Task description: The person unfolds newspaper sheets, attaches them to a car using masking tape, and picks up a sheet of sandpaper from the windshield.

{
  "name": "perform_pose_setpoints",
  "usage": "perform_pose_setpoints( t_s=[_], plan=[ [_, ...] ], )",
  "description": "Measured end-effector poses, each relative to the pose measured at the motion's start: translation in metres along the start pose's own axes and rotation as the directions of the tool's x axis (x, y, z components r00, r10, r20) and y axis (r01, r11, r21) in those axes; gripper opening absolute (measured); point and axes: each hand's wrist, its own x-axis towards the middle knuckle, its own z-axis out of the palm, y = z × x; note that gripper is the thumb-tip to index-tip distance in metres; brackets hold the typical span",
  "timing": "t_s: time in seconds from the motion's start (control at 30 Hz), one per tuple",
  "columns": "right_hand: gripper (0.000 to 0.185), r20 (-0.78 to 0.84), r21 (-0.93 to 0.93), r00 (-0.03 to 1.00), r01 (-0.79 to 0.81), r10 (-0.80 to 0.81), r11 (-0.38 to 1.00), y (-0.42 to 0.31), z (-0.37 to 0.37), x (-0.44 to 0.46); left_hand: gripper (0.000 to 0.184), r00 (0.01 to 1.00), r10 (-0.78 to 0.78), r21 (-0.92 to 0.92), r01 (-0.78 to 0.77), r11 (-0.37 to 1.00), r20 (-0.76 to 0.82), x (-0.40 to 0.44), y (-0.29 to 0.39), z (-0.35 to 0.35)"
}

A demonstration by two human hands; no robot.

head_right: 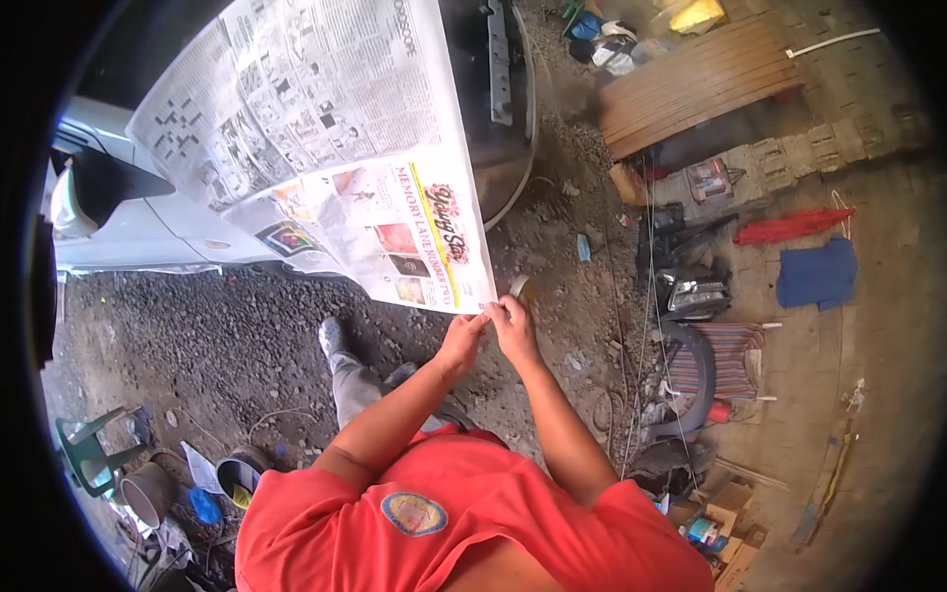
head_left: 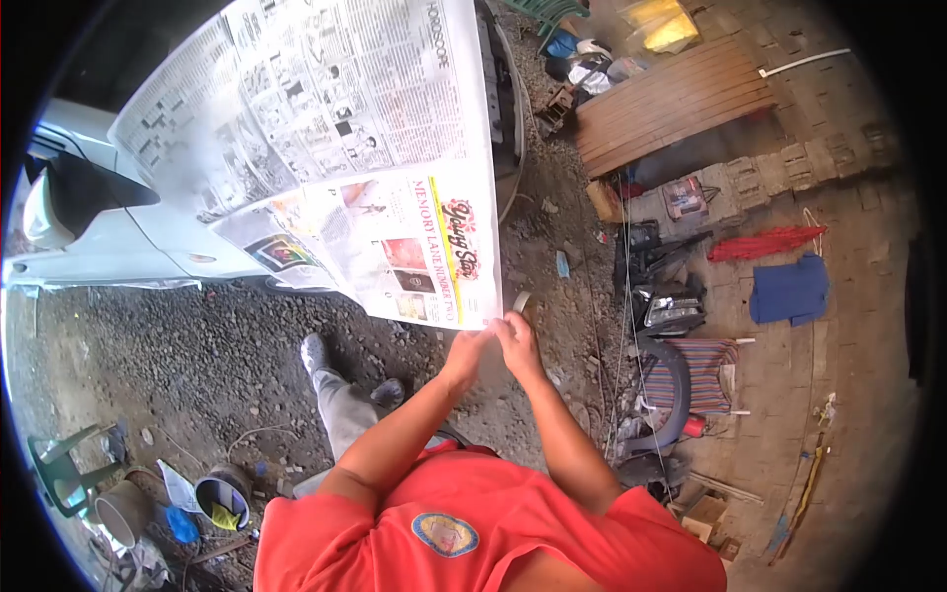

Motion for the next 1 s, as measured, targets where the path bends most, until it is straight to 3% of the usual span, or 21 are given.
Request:
perform_pose_setpoints(
  t_s=[0.07,0.1,0.13,0.17,0.2,0.23,0.27,0.33,0.4,0.47,0.5,0.53,0.73,0.8,0.83,0.93,1.0],
  plan=[
    [0.025,-0.083,0.097,0.996,0.025,-0.017,0.995,-0.001,0.012,-0.006,0.024,0.996,-0.09,0.014,0.09,0.996,0.001,-0.004,-0.004,-0.01],
    [0.026,-0.042,0.219,0.996,-0.068,0.078,0.973,-0.004,0.012,-0.007,0.025,0.988,-0.155,0.093,0.156,0.983,-0.019,-0.009,-0.014,-0.02],
    [0.026,-0.042,0.183,0.996,-0.073,0.082,0.98,-0.007,0.011,-0.006,0.026,0.99,-0.115,0.385,0.075,0.92,0.082,-0.017,-0.012,-0.024],
    [0.026,-0.045,0.147,0.995,-0.076,0.083,0.986,-0.01,0.009,-0.005,0.027,0.976,-0.109,0.637,-0.037,0.77,0.188,-0.025,-0.009,-0.031],
    [0.025,-0.052,0.112,0.995,-0.079,0.085,0.991,-0.012,0.008,-0.005,0.028,0.949,-0.14,0.82,-0.164,0.549,0.283,-0.029,-0.002,-0.032],
    [0.022,-0.073,0.122,0.995,-0.063,0.072,0.991,-0.011,0.01,-0.005,0.024,0.896,-0.224,0.909,-0.321,0.265,0.382,-0.043,0.047,-0.005],
    [0.021,-0.085,0.097,0.996,0.019,-0.011,0.995,-0.012,0.01,-0.007,0.022,0.853,-0.172,0.869,-0.491,0.057,0.493,-0.048,0.082,0.017],
    [0.018,-0.113,0.047,0.975,0.196,-0.189,0.98,-0.012,0.012,-0.01,0.02,0.699,-0.16,0.608,-0.695,-0.383,0.697,-0.041,0.132,0.058],
    [0.019,-0.2,0.314,0.98,0.069,-0.005,0.947,0.04,0.049,0.007,0.015,0.47,-0.152,0.251,-0.685,-0.684,0.869,-0.021,0.172,0.084],
    [0.021,-0.057,0.089,0.998,-0.011,0.016,0.996,-0.003,0.022,-0.005,0.014,0.671,-0.314,0.116,-0.514,-0.85,0.671,-0.008,0.198,0.115],
    [0.027,-0.137,0.08,0.986,0.111,-0.1,0.991,-0.003,0.025,-0.005,0.014,0.738,-0.387,0.06,-0.498,-0.865,0.553,0.003,0.209,0.122],
    [0.027,-0.139,0.081,0.983,0.136,-0.124,0.987,-0.001,0.026,-0.005,0.014,0.794,-0.44,0.008,-0.488,-0.873,0.418,0.01,0.222,0.13],
    [0.026,-0.137,0.07,0.972,0.203,-0.192,0.977,0.004,0.018,-0.004,0.015,0.9,-0.418,0.034,-0.425,-0.905,0.125,0.025,0.314,0.193],
    [0.024,-0.117,0.121,0.98,0.176,-0.162,0.977,0.0,0.016,-0.009,0.016,0.911,-0.358,0.012,-0.368,-0.93,0.204,0.024,0.346,0.209],
    [0.022,-0.104,0.14,0.983,0.163,-0.149,0.977,0.002,0.016,-0.009,0.017,0.93,-0.329,-0.069,-0.322,-0.944,0.165,0.023,0.357,0.219],
    [0.017,-0.032,0.275,0.994,0.112,-0.107,0.955,0.029,0.03,-0.003,0.025,0.979,-0.165,-0.009,-0.165,-0.986,0.12,0.041,0.387,0.229],
    [0.018,-0.001,0.176,0.996,0.09,-0.091,0.98,0.01,0.019,-0.01,0.029,0.995,-0.069,0.06,-0.073,-0.996,0.071,0.07,0.403,0.231]
  ],
)
